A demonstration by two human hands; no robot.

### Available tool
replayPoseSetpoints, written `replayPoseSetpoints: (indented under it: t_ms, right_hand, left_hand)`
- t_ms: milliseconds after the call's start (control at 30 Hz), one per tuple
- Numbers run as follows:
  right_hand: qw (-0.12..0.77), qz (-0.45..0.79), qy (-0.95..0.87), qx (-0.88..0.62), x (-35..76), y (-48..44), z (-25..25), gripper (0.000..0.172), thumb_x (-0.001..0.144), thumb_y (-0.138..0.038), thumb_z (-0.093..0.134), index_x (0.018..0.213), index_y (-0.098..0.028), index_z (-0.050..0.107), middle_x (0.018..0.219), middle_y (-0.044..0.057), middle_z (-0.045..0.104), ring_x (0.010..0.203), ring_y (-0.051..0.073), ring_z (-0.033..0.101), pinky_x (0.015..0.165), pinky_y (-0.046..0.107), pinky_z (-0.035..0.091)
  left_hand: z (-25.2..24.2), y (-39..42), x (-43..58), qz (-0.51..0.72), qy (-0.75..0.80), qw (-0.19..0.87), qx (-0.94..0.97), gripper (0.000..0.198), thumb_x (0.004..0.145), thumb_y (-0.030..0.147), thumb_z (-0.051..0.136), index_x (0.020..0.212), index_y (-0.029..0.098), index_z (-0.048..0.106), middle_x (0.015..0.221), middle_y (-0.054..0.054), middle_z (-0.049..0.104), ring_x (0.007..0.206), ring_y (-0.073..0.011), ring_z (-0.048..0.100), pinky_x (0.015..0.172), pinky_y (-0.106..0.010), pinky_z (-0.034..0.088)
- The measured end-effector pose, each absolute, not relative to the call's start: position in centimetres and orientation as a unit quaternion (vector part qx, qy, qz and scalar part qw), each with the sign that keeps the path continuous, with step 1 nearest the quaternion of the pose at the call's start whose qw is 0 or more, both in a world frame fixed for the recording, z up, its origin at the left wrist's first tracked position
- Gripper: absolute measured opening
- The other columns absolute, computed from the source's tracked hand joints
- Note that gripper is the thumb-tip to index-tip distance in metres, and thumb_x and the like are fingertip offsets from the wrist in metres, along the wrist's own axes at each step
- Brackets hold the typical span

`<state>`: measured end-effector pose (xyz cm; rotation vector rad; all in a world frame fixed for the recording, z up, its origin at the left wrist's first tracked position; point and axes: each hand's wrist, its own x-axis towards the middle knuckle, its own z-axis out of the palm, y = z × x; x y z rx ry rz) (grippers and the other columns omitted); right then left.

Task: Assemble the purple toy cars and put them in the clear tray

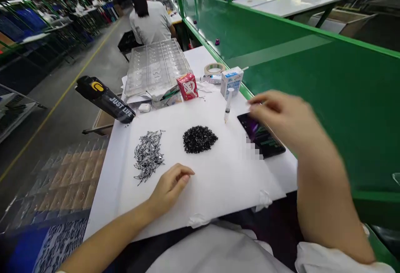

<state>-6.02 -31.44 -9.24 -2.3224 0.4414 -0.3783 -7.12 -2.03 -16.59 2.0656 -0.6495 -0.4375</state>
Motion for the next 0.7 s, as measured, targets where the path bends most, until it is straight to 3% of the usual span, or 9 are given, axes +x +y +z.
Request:
replayPoseSetpoints:
  t_ms: [67,133,267,333,400,433,500,600,700]
  right_hand:
    - [0.442,0.034,0.041,-0.896,-8.5,-26.2,-10.8,0.022,0.077,-0.042,0.051,0.083,-0.024,0.061,0.075,0.001,0.065,0.069,0.018,0.057,0.062,0.031,0.041]
    - [0.401,0.136,0.007,-0.906,-9.8,-22.1,-12.8,0.025,0.081,-0.042,0.044,0.078,-0.022,0.058,0.072,0.0,0.065,0.068,0.017,0.057,0.061,0.029,0.04]
    - [0.195,0.167,0.039,-0.966,-9.7,-20.5,-14.5,0.041,0.085,-0.045,0.034,0.064,-0.019,0.057,0.062,0.005,0.062,0.066,0.022,0.059,0.057,0.03,0.037]
    - [0.195,0.07,0.091,-0.974,-8.4,-22.3,-14.0,0.041,0.085,-0.046,0.035,0.067,-0.019,0.06,0.07,0.008,0.064,0.071,0.024,0.06,0.061,0.033,0.04]
    - [0.27,-0.131,0.154,-0.941,-6.1,-24.7,-13.5,0.029,0.083,-0.042,0.043,0.092,-0.02,0.061,0.098,0.01,0.064,0.087,0.025,0.059,0.07,0.034,0.044]
    - [0.327,-0.209,0.17,-0.906,-4.8,-25.8,-13.5,0.035,0.081,-0.038,0.049,0.111,-0.021,0.053,0.119,0.01,0.055,0.1,0.024,0.055,0.077,0.034,0.044]
    - [0.469,-0.168,0.181,-0.848,-1.9,-27.4,-13.9,0.059,0.076,-0.036,0.058,0.129,-0.024,0.033,0.134,0.01,0.042,0.111,0.023,0.05,0.082,0.033,0.045]
    - [0.587,0.0,0.193,-0.786,1.0,-28.2,-14.7,0.038,0.081,-0.043,0.052,0.106,-0.016,0.052,0.104,0.013,0.061,0.095,0.023,0.058,0.081,0.037,0.047]
    - [0.616,-0.057,0.228,-0.752,0.4,-26.9,-13.9,0.037,0.088,-0.043,0.037,0.069,-0.016,0.054,0.091,0.011,0.063,0.09,0.021,0.059,0.081,0.038,0.046]
  left_hand:
    - [-16.6,-1.8,-7.0,-0.172,-0.24,0.477,0.828,0.021,0.088,0.027,0.038,0.097,0.019,0.055,0.088,-0.004,0.057,0.079,-0.0161,0.054,0.071,-0.029,0.044]
    - [-16.6,-1.7,-7.0,-0.165,-0.231,0.488,0.826,0.022,0.088,0.027,0.035,0.1,0.019,0.052,0.091,-0.005,0.056,0.083,-0.017,0.054,0.074,-0.031,0.045]
    - [-16.6,-1.6,-7.3,-0.151,-0.267,0.434,0.847,0.024,0.084,0.027,0.043,0.106,0.018,0.046,0.098,-0.007,0.054,0.088,-0.0192,0.054,0.079,-0.035,0.046]
    - [-16.7,-1.6,-7.5,-0.139,-0.319,0.378,0.858,0.036,0.076,0.026,0.056,0.109,0.018,0.045,0.103,-0.008,0.051,0.093,-0.0213,0.052,0.083,-0.038,0.046]
    - [-16.9,-1.7,-7.7,-0.13,-0.364,0.334,0.86,0.045,0.07,0.02,0.064,0.111,0.019,0.046,0.106,-0.007,0.049,0.098,-0.022,0.05,0.087,-0.039,0.045]
    - [-17.0,-1.8,-7.8,-0.128,-0.377,0.324,0.858,0.045,0.069,0.017,0.064,0.111,0.019,0.046,0.106,-0.007,0.048,0.099,-0.0214,0.05,0.088,-0.038,0.045]
    - [-17.1,-1.8,-7.8,-0.122,-0.383,0.321,0.858,0.042,0.071,0.013,0.062,0.109,0.021,0.048,0.106,-0.005,0.048,0.096,-0.0188,0.052,0.086,-0.035,0.047]
    - [-17.2,-1.7,-7.8,-0.1,-0.376,0.334,0.858,0.037,0.073,0.011,0.059,0.107,0.022,0.051,0.103,-0.003,0.049,0.089,-0.0159,0.055,0.081,-0.032,0.05]
    - [-17.2,-1.6,-7.9,-0.103,-0.367,0.367,0.848,0.034,0.072,0.014,0.059,0.105,0.02,0.053,0.1,-0.003,0.05,0.077,-0.0121,0.057,0.074,-0.028,0.052]
